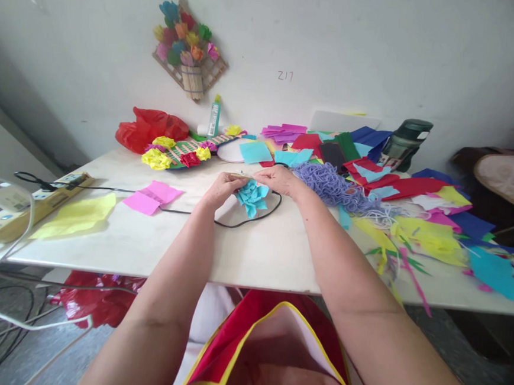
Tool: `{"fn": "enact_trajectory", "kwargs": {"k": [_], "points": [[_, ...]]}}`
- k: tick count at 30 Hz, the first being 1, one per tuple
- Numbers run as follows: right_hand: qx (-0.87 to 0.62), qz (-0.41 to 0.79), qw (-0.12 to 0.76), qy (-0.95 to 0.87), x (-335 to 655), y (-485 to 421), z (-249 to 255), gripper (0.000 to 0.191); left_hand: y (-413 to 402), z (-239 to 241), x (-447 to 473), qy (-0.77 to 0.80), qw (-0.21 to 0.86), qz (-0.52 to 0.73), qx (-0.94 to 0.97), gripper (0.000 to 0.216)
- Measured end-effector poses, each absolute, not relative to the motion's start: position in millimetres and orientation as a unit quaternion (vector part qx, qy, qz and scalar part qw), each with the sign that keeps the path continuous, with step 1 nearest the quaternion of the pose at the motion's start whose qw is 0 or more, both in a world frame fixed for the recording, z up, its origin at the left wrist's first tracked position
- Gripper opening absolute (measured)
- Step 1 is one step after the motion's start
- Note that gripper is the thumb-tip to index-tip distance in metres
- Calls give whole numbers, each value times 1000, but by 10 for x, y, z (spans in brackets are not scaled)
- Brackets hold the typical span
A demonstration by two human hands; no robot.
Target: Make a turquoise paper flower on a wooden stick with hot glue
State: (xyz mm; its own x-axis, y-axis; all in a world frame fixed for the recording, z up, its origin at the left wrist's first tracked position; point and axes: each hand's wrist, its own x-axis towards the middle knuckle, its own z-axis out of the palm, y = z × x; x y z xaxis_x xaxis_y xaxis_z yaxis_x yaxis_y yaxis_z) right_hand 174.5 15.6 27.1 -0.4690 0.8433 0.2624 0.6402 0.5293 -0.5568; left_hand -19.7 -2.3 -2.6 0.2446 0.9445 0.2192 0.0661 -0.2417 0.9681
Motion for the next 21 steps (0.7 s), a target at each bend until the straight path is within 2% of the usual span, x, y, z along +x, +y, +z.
{"fn": "enact_trajectory", "kwargs": {"k": [5, 10, 15, 21], "points": [[-433, 278, 262, -817, 1754, 185, 227, 36, -11, -30, -194, 401, 461, 472, 635, 25], [-395, 330, 284, -809, 1761, 219, 223, 33, 0, -36, -202, 378, 498, 473, 621, 27], [-357, 324, 321, -815, 1770, 289, 168, 29, 6, -49, -211, 375, 518, 493, 590, 26], [-353, 302, 325, -824, 1735, 293, 153, 28, 11, -54, -200, 350, 538, 512, 570, 23]]}}
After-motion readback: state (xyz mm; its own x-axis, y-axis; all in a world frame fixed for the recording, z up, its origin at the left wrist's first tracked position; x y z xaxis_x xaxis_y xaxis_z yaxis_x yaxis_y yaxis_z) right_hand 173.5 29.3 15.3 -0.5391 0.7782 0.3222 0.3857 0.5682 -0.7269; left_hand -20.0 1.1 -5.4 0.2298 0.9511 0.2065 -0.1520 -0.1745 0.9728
